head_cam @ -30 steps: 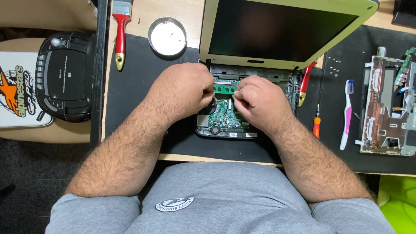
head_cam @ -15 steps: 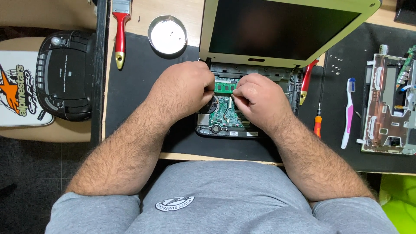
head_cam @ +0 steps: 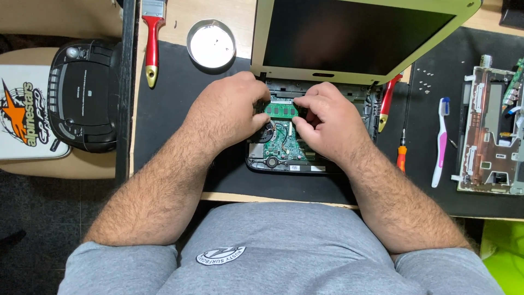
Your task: Connecting internal ribbon cables, cleaning a small circuit board with brushes, and installing components into a laptop chassis.
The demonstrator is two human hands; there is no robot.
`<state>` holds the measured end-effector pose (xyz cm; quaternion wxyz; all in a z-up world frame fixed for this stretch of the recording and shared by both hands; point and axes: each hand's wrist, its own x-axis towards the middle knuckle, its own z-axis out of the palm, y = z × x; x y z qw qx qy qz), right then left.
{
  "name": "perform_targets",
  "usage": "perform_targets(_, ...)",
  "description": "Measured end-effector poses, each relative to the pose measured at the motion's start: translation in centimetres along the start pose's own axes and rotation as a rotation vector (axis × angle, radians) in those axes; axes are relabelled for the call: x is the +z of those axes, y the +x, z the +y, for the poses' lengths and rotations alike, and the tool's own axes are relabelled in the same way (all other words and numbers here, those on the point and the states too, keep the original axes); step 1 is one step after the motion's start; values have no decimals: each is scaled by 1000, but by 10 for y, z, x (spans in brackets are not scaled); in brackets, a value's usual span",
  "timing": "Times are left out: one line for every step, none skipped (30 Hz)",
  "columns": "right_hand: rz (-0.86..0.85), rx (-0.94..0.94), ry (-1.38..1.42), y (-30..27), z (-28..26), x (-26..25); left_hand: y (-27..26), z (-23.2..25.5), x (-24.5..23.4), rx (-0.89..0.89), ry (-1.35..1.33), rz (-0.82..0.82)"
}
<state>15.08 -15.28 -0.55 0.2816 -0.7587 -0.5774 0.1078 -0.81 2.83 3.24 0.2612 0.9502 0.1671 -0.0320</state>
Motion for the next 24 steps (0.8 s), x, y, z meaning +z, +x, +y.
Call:
perform_targets(-8, -6, -6, 1, 4, 2, 0, -1, 0, 1, -15, 5)
perform_targets(-16, -13, -12, 1, 7, 5, 1, -1, 0, 2, -31, 10)
perform_targets(-15, -12, -12, 1, 8, 5, 1, -1, 0, 3, -30, 9)
perform_targets(-16, -39, -30, 2, 9, 6, 1, -1, 1, 4, -19, 0)
perform_targets(-16, -66, -49, 2, 10, 7, 2, -1, 1, 6, -8, -8)
perform_targets(-15, -66, -49, 2, 9, 6, 2, -1, 1, 7, -7, -8)
perform_targets(-23, -70, -43, 2, 7, 5, 1, -2, 2, 16, -3, -6)
perform_targets(-31, -74, -37, 1, 6, 4, 1, -2, 2, 24, 1, -4)
perform_targets(-30, -74, -37, 2, 6, 3, 1, -3, 3, 25, 1, -4)
perform_targets(-55, -58, -38, 2, 6, 2, 1, -3, 3, 32, 6, -3)
perform_targets(-81, -42, -38, 3, 5, 1, 1, -4, 3, 39, 10, -2)
perform_targets(-81, -42, -38, 3, 5, 1, 3, -5, 4, 39, 10, -2)
perform_targets(-89, -26, -32, 3, 5, 1, 5, -6, 5, 27, -13, -7)
perform_targets(-98, -11, -26, 4, 5, 1, 7, -8, 5, 15, -37, -12)
perform_targets(-96, -11, -26, 4, 4, 1, 6, -7, 5, 16, -36, -11)
perform_targets(-105, 0, -32, 5, 4, 1, 5, -6, 6, 12, -42, -6)
perform_targets(-115, 11, -39, 5, 4, 1, 4, -5, 6, 7, -49, -2)
perform_targets(-114, 12, -39, 6, 4, 1, 5, -5, 7, 8, -49, -2)
perform_targets(-121, 23, -39, 6, 3, 1, 6, -6, 8, -3, -44, -5)
perform_targets(-129, 35, -39, 6, 3, 1, 6, -6, 9, -14, -39, -8)
perform_targets(-128, 37, -39, 6, 3, 0, 6, -5, 7, -13, -39, -9)
perform_targets(-116, 26, -18, 5, 4, -1, 6, -4, 5, -1, -32, -21)
perform_targets(-106, 13, 5, 6, 4, -1, 5, -4, 2, 8, -25, -30)
perform_targets(-107, 11, 5, 5, 4, -2, 7, -5, 1, 6, -26, -29)
